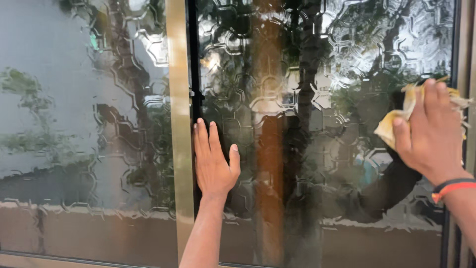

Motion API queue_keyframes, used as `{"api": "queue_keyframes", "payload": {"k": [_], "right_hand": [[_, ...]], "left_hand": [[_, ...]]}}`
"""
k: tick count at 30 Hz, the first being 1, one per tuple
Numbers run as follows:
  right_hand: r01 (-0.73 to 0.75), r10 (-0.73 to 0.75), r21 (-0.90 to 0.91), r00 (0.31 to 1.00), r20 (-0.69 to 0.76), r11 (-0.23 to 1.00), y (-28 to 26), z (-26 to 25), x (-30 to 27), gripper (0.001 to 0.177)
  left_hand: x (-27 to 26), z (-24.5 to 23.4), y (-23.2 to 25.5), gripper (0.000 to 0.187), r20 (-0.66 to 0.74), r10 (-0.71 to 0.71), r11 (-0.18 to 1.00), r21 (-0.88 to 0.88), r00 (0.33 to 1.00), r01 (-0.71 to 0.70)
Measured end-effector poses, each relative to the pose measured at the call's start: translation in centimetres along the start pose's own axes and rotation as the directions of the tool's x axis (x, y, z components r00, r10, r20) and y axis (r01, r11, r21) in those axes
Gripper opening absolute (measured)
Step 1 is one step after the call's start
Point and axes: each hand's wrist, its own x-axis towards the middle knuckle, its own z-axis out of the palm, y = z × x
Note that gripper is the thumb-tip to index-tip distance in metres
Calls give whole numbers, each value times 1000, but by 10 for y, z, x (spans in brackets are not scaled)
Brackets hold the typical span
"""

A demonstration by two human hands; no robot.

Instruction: The person wipes a textured glass window with a yellow cloth, moving the cloth in circular and vertical motions across the surface. The person uses both hands to hold the cloth and apply pressure while cleaning the window.

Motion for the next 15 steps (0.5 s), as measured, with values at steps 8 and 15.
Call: {"api": "queue_keyframes", "payload": {"k": [8,15], "right_hand": [[-168,174,139,984,-30,976,-7,47,68,66],[-103,103,6,995,-1,995,-97,87,103,66]], "left_hand": [[-3,-1,-2,70,11,-18,1000,12,1000,18],[-2,-1,-4,70,-8,19,1000,-11,1000,-19]]}}
